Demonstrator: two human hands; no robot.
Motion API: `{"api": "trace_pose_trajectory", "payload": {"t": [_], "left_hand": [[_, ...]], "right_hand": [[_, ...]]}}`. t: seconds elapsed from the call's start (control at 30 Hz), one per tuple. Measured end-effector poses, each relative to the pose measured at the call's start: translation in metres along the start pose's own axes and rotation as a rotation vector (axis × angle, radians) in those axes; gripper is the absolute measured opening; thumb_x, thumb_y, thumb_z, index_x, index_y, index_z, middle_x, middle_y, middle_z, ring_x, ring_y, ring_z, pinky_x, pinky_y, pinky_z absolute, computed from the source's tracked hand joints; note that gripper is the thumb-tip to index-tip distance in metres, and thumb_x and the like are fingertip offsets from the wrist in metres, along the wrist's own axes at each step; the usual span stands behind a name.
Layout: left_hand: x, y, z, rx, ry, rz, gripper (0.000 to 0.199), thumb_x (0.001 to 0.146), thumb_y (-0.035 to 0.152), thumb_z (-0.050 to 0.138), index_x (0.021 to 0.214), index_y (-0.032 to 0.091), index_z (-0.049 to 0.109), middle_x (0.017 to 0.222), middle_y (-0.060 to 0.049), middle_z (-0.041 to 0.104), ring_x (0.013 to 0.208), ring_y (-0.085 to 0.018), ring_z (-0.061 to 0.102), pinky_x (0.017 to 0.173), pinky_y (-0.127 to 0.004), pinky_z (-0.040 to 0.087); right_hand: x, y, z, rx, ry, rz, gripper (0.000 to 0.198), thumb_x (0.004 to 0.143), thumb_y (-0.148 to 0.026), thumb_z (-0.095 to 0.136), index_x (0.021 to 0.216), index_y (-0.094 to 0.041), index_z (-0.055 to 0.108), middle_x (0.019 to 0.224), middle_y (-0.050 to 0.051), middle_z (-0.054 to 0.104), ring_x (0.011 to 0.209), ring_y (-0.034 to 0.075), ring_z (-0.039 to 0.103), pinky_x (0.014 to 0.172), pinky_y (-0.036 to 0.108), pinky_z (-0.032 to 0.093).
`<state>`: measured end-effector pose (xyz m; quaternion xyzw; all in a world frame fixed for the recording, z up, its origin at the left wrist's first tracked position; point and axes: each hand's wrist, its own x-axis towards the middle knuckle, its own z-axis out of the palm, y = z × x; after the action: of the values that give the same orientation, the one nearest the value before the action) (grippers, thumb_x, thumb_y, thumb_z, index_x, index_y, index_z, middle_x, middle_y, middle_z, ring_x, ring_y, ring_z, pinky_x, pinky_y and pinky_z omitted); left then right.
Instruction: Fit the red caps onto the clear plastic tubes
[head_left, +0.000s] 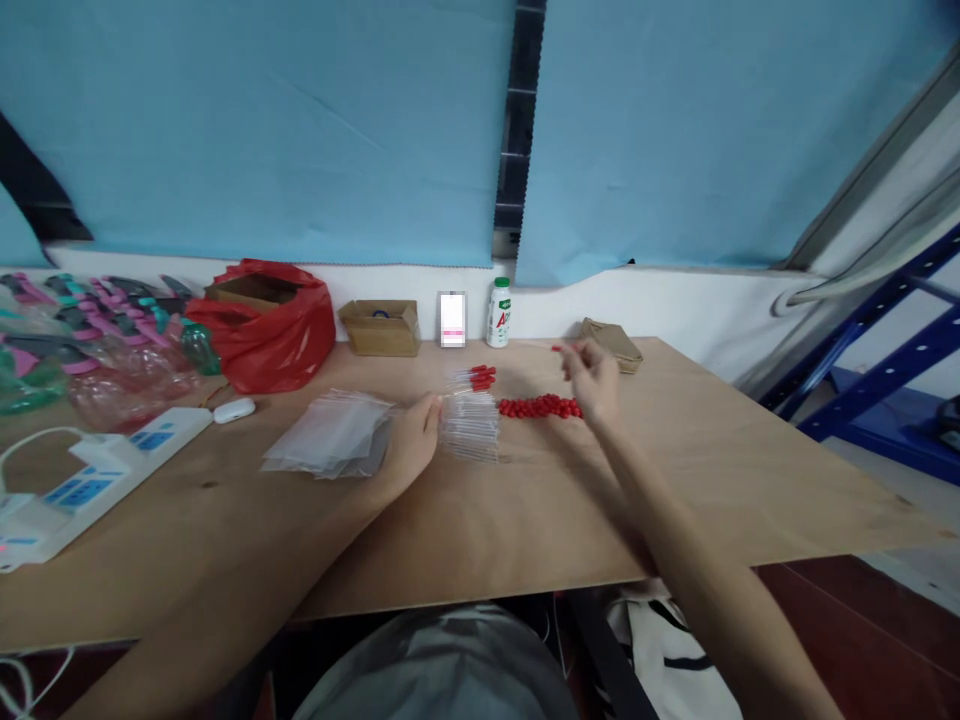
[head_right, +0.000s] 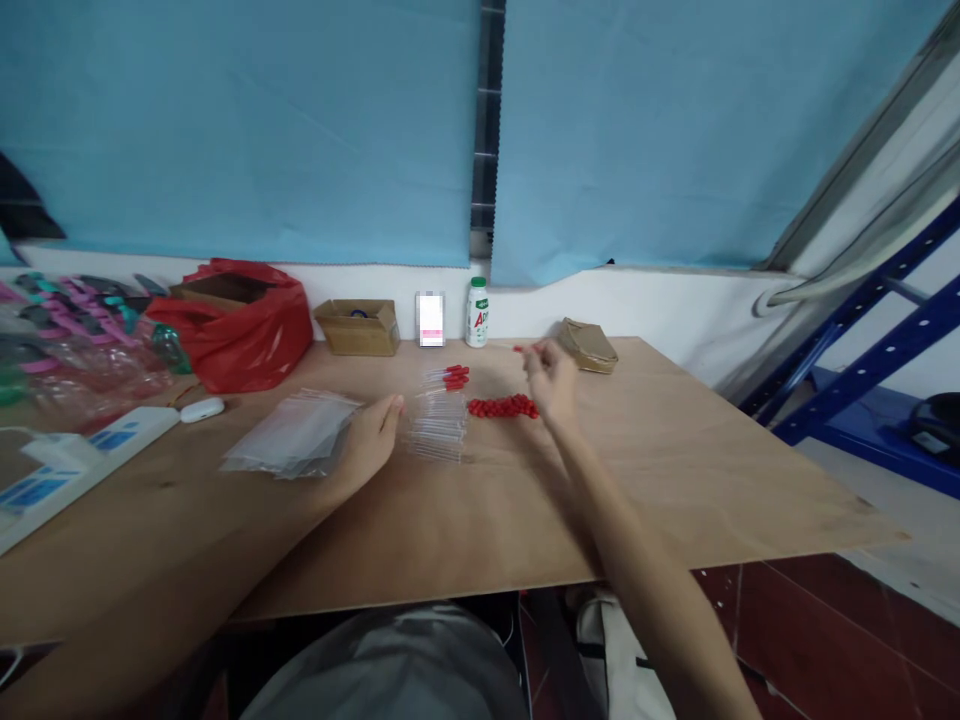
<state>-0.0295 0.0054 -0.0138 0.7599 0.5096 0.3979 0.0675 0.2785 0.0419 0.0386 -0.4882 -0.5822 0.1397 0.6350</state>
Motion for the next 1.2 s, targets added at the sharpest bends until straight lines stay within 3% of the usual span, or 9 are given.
{"api": "trace_pose_trajectory", "payload": {"t": [0.13, 0.27, 0.37, 0.47, 0.63, 0.77, 0.93, 1.07, 1.2], "left_hand": [[0.006, 0.021, -0.002, -0.052, 0.046, 0.051, 0.025, 0.109, 0.037, 0.044, 0.100, 0.024, 0.064, 0.075, 0.002, 0.065, 0.069, -0.016, 0.061, 0.070, -0.028, 0.041], [0.003, 0.034, -0.002, -0.143, -0.043, 0.073, 0.023, 0.106, 0.037, 0.051, 0.125, 0.025, 0.059, 0.082, 0.003, 0.069, 0.067, -0.015, 0.061, 0.066, -0.027, 0.043], [0.002, 0.032, 0.000, -0.251, -0.094, 0.085, 0.023, 0.106, 0.036, 0.050, 0.124, 0.024, 0.058, 0.094, 0.000, 0.074, 0.066, -0.013, 0.064, 0.067, -0.028, 0.046], [0.002, 0.030, 0.001, -0.397, -0.135, 0.071, 0.024, 0.108, 0.037, 0.047, 0.125, 0.023, 0.056, 0.095, -0.001, 0.074, 0.063, -0.013, 0.065, 0.067, -0.028, 0.050], [0.000, 0.029, 0.001, -0.541, -0.151, 0.042, 0.034, 0.109, 0.047, 0.043, 0.131, 0.022, 0.052, 0.083, 0.000, 0.073, 0.069, -0.016, 0.070, 0.071, -0.030, 0.054], [0.001, 0.030, 0.001, -0.473, -0.181, 0.052, 0.030, 0.107, 0.044, 0.050, 0.123, 0.021, 0.060, 0.075, 0.002, 0.071, 0.065, -0.016, 0.069, 0.065, -0.028, 0.051], [0.002, 0.029, 0.000, -0.274, -0.137, 0.197, 0.021, 0.107, 0.029, 0.047, 0.114, 0.021, 0.066, 0.076, 0.001, 0.071, 0.071, -0.016, 0.068, 0.075, -0.030, 0.051], [0.001, 0.027, 0.000, -0.235, -0.073, 0.219, 0.019, 0.106, 0.027, 0.050, 0.116, 0.021, 0.065, 0.091, -0.002, 0.075, 0.080, -0.017, 0.070, 0.079, -0.030, 0.052], [-0.001, 0.026, -0.003, -0.073, -0.147, 0.256, 0.020, 0.108, 0.030, 0.048, 0.117, 0.023, 0.064, 0.109, -0.005, 0.077, 0.094, -0.020, 0.073, 0.083, -0.032, 0.052]], "right_hand": [[-0.031, -0.022, 0.023, -0.086, -0.284, -0.120, 0.024, 0.099, -0.045, 0.059, 0.098, -0.021, 0.064, 0.089, 0.004, 0.071, 0.078, 0.019, 0.064, 0.074, 0.031, 0.051], [-0.053, -0.048, 0.041, -0.026, -0.364, -0.220, 0.021, 0.100, -0.043, 0.060, 0.103, -0.022, 0.064, 0.106, 0.006, 0.073, 0.096, 0.021, 0.067, 0.091, 0.035, 0.053], [-0.060, -0.055, 0.044, 0.069, -0.400, -0.220, 0.021, 0.102, -0.045, 0.058, 0.105, -0.024, 0.060, 0.111, 0.006, 0.073, 0.103, 0.022, 0.069, 0.096, 0.035, 0.053], [-0.067, -0.055, 0.045, 0.078, -0.463, -0.208, 0.023, 0.107, -0.045, 0.050, 0.114, -0.025, 0.057, 0.103, 0.005, 0.073, 0.095, 0.021, 0.070, 0.091, 0.034, 0.053], [-0.074, -0.055, 0.046, -0.277, -0.625, -0.291, 0.031, 0.110, -0.048, 0.044, 0.125, -0.028, 0.063, 0.097, 0.003, 0.076, 0.083, 0.022, 0.070, 0.082, 0.031, 0.049], [-0.074, -0.058, 0.047, -0.546, -0.714, -0.338, 0.036, 0.109, -0.045, 0.044, 0.137, -0.025, 0.056, 0.102, 0.007, 0.078, 0.088, 0.025, 0.072, 0.079, 0.031, 0.047], [-0.070, -0.058, 0.041, -0.560, -0.716, -0.366, 0.046, 0.103, -0.041, 0.053, 0.144, -0.021, 0.046, 0.107, 0.009, 0.077, 0.091, 0.026, 0.071, 0.078, 0.031, 0.046], [-0.059, -0.053, 0.030, -0.489, -0.715, -0.317, 0.030, 0.105, -0.048, 0.054, 0.114, -0.021, 0.064, 0.083, 0.003, 0.072, 0.072, 0.019, 0.063, 0.071, 0.028, 0.038], [-0.053, -0.046, 0.024, -0.317, -0.757, -0.230, 0.045, 0.104, -0.054, 0.056, 0.076, -0.019, 0.059, 0.064, -0.003, 0.056, 0.060, 0.011, 0.046, 0.064, 0.026, 0.031]]}}
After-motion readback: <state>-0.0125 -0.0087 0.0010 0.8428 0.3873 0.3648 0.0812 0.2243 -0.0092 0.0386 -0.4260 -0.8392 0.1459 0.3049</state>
